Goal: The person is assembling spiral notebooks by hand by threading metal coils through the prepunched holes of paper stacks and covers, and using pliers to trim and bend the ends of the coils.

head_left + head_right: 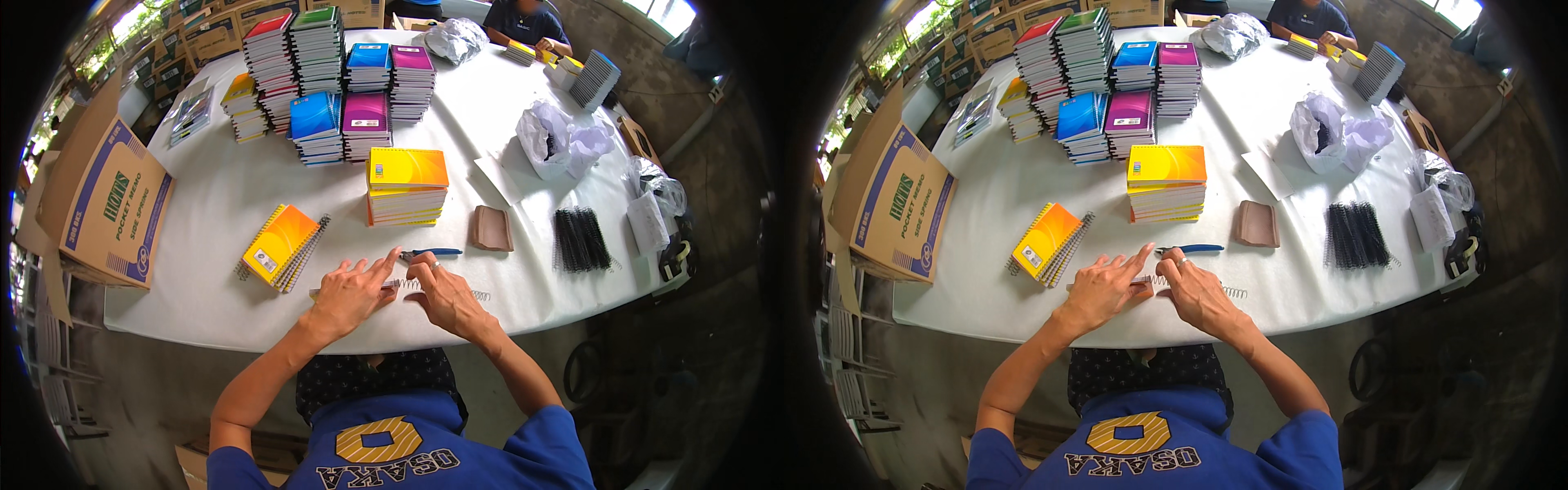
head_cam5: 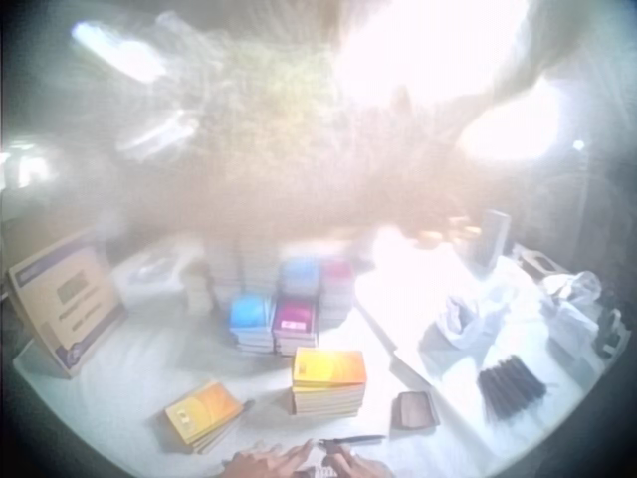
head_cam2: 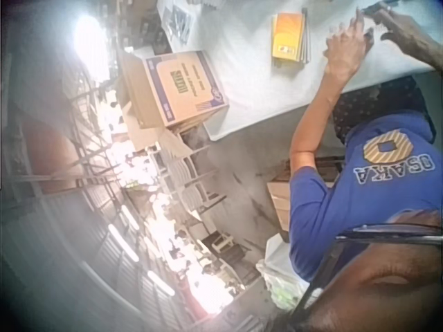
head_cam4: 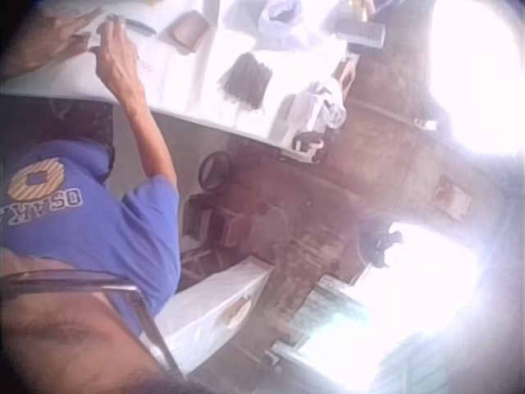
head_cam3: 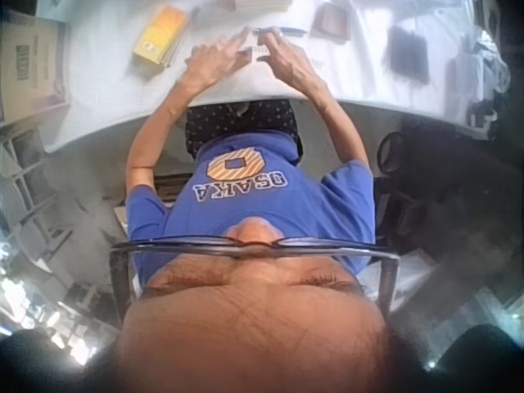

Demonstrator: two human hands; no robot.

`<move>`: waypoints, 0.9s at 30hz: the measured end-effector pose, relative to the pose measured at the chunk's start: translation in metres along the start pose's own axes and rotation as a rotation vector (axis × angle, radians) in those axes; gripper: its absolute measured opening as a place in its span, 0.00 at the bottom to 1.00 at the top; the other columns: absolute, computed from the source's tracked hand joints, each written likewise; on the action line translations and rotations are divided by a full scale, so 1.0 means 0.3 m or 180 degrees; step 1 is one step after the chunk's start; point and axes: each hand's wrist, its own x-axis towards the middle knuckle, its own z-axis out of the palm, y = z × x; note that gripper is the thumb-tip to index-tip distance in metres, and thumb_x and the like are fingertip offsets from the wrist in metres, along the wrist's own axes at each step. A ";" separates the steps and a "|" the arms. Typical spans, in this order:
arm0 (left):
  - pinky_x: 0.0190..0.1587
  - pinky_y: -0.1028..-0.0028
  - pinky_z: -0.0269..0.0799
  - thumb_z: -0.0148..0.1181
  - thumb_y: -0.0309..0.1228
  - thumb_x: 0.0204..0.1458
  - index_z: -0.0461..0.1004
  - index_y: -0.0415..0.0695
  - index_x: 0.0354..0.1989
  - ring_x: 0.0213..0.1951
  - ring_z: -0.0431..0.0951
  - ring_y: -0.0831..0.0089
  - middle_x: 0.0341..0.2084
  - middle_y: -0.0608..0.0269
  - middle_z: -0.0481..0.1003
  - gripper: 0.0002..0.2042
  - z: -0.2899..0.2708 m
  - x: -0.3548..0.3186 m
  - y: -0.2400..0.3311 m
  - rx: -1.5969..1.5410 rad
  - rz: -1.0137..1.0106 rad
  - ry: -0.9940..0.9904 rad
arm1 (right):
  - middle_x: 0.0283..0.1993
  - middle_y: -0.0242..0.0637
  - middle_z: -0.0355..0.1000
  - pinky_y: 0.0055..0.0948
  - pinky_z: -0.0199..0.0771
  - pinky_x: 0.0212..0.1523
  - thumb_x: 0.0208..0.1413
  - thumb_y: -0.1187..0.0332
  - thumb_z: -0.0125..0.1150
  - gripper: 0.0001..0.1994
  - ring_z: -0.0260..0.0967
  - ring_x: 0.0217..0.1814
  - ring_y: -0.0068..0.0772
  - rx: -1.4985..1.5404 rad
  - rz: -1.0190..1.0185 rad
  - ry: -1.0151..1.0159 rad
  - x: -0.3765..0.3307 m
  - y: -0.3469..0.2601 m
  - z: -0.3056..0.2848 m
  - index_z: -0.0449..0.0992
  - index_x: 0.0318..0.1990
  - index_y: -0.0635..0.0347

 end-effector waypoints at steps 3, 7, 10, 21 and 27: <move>0.33 0.62 0.79 0.55 0.50 0.58 0.64 0.57 0.65 0.33 0.82 0.61 0.38 0.62 0.79 0.28 -0.023 0.019 0.035 -0.0292 -0.0098 -0.0243 | 0.42 0.44 0.72 0.42 0.73 0.45 0.53 0.76 0.56 0.10 0.72 0.42 0.50 -0.0537 -0.1021 0.0513 -0.001 0.028 -0.004 0.73 0.44 0.64; 0.32 0.63 0.79 0.53 0.50 0.59 0.67 0.60 0.63 0.34 0.83 0.65 0.46 0.69 0.79 0.24 -0.044 0.018 0.020 -0.0066 -0.0033 -0.1263 | 0.41 0.45 0.73 0.41 0.73 0.45 0.52 0.78 0.55 0.11 0.73 0.42 0.49 0.0178 -0.0757 -0.0558 0.008 0.059 -0.049 0.74 0.44 0.60; 0.30 0.63 0.79 0.51 0.51 0.60 0.67 0.61 0.62 0.35 0.83 0.67 0.49 0.70 0.78 0.23 -0.046 -0.010 -0.003 -0.0288 0.0392 -0.1292 | 0.59 0.43 0.67 0.40 0.71 0.54 0.39 0.77 0.72 0.19 0.67 0.58 0.48 0.0034 -0.0559 -0.0102 0.038 0.298 -0.179 0.75 0.42 0.59; 0.28 0.66 0.76 0.63 0.55 0.47 0.54 0.54 0.71 0.31 0.80 0.62 0.35 0.58 0.76 0.43 -0.048 -0.053 -0.017 -0.0084 0.0046 0.0164 | 0.51 0.38 0.76 0.38 0.73 0.52 0.50 0.52 0.68 0.23 0.74 0.49 0.38 0.1348 -0.0010 -0.1617 0.126 0.315 -0.313 0.79 0.53 0.50; 0.30 0.67 0.77 0.67 0.52 0.43 0.53 0.55 0.71 0.32 0.80 0.62 0.34 0.59 0.76 0.46 -0.022 -0.067 -0.044 0.0138 -0.0263 -0.0150 | 0.46 0.40 0.79 0.35 0.73 0.51 0.54 0.49 0.64 0.25 0.74 0.47 0.34 0.1626 -0.0387 -0.2299 0.198 0.217 -0.157 0.79 0.53 0.55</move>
